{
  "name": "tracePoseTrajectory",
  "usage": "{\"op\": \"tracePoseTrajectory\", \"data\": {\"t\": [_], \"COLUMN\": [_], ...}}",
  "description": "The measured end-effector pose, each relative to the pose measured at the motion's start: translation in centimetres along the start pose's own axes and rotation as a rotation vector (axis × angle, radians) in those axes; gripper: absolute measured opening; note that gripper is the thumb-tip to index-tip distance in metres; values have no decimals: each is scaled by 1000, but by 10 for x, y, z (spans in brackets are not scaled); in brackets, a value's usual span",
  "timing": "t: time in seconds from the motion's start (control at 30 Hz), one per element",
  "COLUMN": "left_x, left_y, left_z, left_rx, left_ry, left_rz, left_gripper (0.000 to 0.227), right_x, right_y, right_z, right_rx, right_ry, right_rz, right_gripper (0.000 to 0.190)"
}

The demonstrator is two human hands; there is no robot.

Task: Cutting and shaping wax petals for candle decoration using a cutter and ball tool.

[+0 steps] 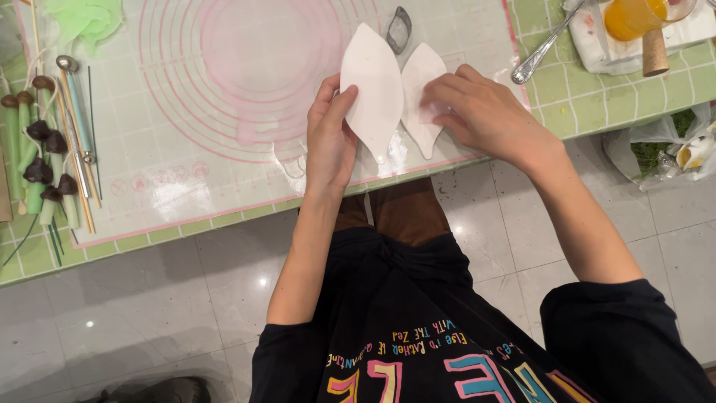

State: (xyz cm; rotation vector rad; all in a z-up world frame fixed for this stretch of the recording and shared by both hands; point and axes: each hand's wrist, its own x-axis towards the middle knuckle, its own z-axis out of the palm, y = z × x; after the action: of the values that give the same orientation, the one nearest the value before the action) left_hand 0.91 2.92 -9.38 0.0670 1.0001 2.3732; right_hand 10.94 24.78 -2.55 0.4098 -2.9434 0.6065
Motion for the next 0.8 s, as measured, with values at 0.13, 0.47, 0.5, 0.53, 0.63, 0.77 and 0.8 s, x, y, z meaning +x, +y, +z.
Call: {"op": "tracePoseTrajectory", "data": {"t": [0.13,0.47,0.5,0.53,0.63,0.77,0.8], "left_x": [0,-3,-3,-3,-3,-3,-3], "left_y": [-2,3,3,3,3,2,2], "left_z": [0,-4,-4,-4,-4,-7,-7], "left_rx": [-6,-25,-26,-21,-22,-37,-37], "left_ry": [-10,-17,-16,-17,-18,-7,-5], "left_rz": [-3,6,8,10,11,3,2], "left_gripper": [31,29,29,29,29,28,28], "right_x": [2,7,6,6,0,-16,-18], "right_y": [0,-8,-4,0,9,10,9], "right_z": [-5,-15,-10,-5,17,41,42], "right_rx": [-7,104,105,98,106,124,126], "right_ry": [-76,-32,-34,64,203,300,299], "right_rz": [94,95,93,29,-40,-21,-21], "right_gripper": [40,12,12,10,10,14,14]}}
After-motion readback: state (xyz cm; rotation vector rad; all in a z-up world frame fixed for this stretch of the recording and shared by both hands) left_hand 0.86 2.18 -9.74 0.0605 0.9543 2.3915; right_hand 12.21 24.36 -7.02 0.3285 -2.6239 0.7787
